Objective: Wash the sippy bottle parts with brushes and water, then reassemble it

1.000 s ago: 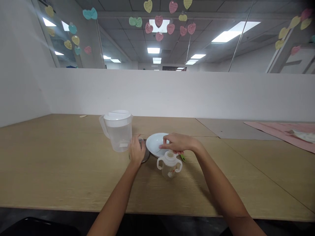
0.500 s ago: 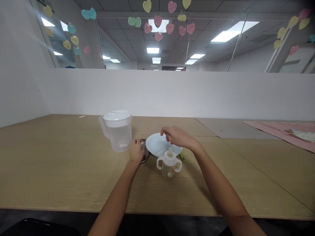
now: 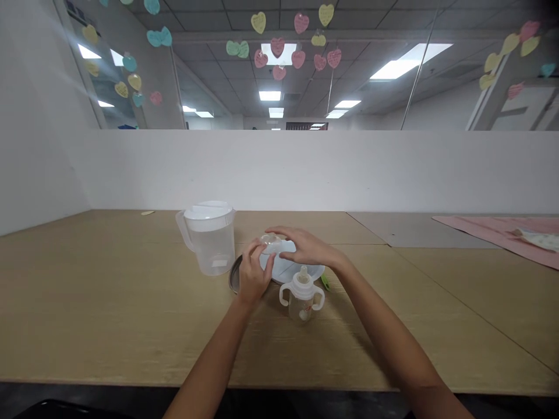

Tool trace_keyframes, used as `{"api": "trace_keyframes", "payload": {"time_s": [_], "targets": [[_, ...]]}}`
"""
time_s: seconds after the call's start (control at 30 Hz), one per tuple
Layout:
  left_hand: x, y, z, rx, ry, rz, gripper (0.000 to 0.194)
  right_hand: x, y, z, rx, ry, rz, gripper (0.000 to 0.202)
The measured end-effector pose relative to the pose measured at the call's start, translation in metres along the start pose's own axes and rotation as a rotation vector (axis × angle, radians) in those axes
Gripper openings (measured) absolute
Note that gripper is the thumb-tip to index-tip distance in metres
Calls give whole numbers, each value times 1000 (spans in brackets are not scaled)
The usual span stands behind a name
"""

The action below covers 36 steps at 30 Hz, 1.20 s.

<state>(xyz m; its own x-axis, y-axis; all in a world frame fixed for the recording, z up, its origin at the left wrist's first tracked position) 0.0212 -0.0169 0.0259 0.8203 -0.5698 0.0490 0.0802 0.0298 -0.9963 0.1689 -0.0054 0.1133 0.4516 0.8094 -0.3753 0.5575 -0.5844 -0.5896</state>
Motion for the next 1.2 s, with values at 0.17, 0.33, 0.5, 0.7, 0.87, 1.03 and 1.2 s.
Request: {"api": "trace_keyframes", "payload": {"time_s": [0.17,0.33,0.5,0.7,0.87,1.03,1.2], "targets": [[11,4,2,-28,136,4,35,-4,0,-3,-10,-44,-12,52],[17,6,1,-87,185,-29,43,-5,4,-15,-19,29,33,52],[23,9,0,-166,302,36,53,-7,17,-42,-123,46,103,54],[28,14,6,-335,474,52,54,-3,27,-45,-374,80,192,45],[28,15,9,-418,418,-31,48,5,24,-35,-428,84,203,44],[34,14,11,-455,379,2,43,6,25,-32,-500,75,175,42],[47,14,8,-496,476,-118,33,3,24,-29,-502,123,195,39]]}}
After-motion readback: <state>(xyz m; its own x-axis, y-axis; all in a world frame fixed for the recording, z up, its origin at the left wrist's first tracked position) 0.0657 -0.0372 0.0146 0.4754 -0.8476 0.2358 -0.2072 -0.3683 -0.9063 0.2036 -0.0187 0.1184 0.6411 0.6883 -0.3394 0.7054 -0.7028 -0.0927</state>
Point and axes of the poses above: each hand's wrist, its own y-axis away from the middle knuckle, its own z-axis out of the palm, x = y × z, the point moved 3 cm from there along -y, towards the middle knuckle, and after that the axes turned 13 degrees about x, right-handed, at the moved point
